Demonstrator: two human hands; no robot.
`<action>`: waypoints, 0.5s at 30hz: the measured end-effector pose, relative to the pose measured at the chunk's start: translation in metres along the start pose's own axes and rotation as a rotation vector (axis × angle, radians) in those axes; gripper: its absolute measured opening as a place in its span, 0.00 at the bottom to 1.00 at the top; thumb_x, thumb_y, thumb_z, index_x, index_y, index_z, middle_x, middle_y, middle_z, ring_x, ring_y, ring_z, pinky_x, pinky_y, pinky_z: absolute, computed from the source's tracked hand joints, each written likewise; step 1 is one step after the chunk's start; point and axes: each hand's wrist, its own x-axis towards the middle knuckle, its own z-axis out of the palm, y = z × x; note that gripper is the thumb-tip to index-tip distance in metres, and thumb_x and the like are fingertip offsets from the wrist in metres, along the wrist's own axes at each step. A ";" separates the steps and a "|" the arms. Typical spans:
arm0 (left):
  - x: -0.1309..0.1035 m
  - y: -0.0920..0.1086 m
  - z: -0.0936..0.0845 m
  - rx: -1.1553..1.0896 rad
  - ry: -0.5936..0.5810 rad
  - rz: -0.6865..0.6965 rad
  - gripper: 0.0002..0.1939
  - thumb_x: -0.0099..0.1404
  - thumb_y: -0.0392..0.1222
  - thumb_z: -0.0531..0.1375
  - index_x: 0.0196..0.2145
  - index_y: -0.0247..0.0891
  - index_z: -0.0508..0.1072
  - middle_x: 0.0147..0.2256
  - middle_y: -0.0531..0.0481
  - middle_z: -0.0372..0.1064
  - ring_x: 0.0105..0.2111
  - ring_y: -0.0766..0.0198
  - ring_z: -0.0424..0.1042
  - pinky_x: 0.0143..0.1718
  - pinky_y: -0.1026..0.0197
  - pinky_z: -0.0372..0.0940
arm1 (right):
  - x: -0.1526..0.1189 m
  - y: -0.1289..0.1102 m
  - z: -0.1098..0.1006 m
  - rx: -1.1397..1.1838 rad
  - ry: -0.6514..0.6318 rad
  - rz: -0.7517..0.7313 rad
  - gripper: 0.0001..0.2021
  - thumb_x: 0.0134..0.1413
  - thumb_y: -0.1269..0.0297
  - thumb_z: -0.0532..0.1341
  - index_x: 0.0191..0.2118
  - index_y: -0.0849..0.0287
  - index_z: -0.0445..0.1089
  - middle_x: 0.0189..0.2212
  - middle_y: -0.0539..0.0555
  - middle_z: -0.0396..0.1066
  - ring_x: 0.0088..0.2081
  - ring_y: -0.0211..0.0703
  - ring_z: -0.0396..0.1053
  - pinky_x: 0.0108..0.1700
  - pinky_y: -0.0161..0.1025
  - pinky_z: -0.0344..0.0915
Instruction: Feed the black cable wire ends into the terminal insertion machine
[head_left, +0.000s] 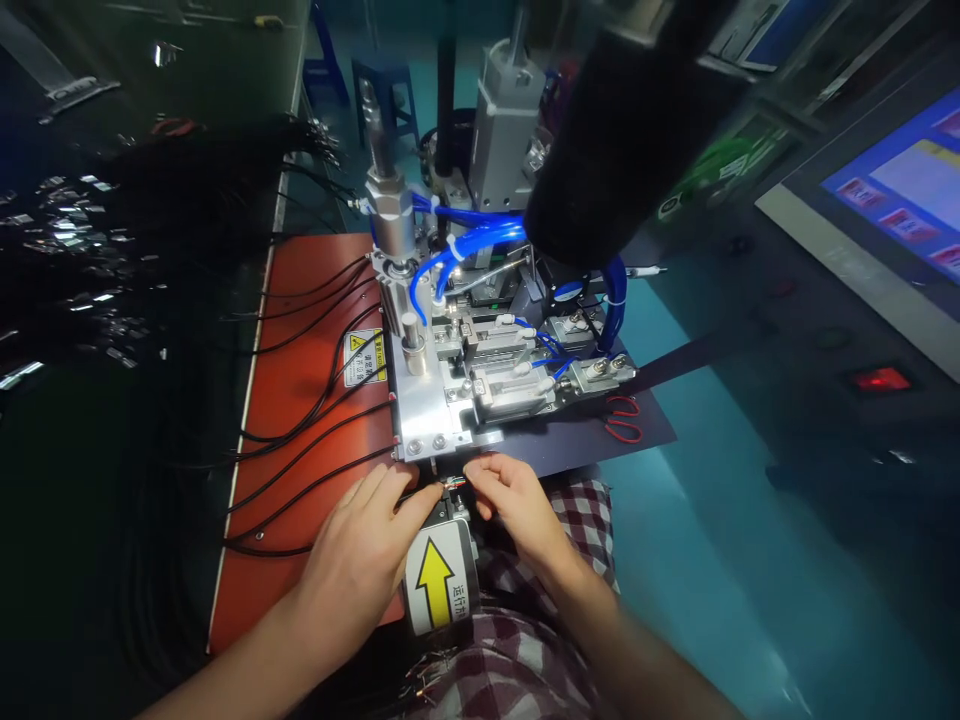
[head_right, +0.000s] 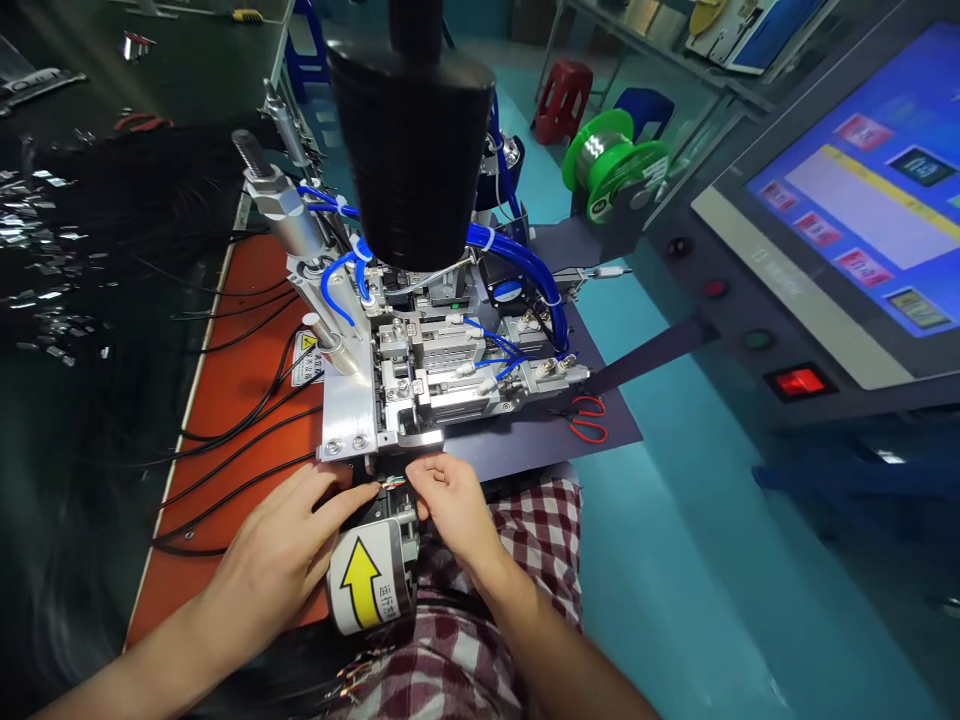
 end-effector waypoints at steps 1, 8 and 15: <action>0.000 0.001 -0.001 0.019 0.008 -0.003 0.16 0.63 0.30 0.49 0.46 0.36 0.69 0.37 0.43 0.64 0.36 0.56 0.65 0.34 0.54 0.67 | -0.001 0.001 0.000 -0.030 0.014 -0.033 0.12 0.49 0.57 0.60 0.27 0.62 0.67 0.17 0.44 0.61 0.17 0.31 0.55 0.22 0.32 0.50; -0.005 0.008 -0.002 0.088 -0.181 -0.070 0.24 0.56 0.24 0.53 0.51 0.33 0.65 0.37 0.43 0.64 0.33 0.56 0.64 0.31 0.54 0.66 | -0.003 0.003 0.005 -0.066 0.002 -0.051 0.12 0.48 0.56 0.62 0.26 0.60 0.64 0.17 0.44 0.61 0.17 0.31 0.57 0.21 0.32 0.52; -0.004 0.007 0.000 -0.031 -0.142 -0.109 0.20 0.59 0.26 0.51 0.49 0.35 0.67 0.38 0.44 0.65 0.35 0.57 0.66 0.32 0.58 0.68 | -0.001 0.002 0.004 0.033 -0.077 0.013 0.14 0.48 0.55 0.62 0.24 0.62 0.65 0.14 0.44 0.60 0.18 0.31 0.54 0.23 0.31 0.49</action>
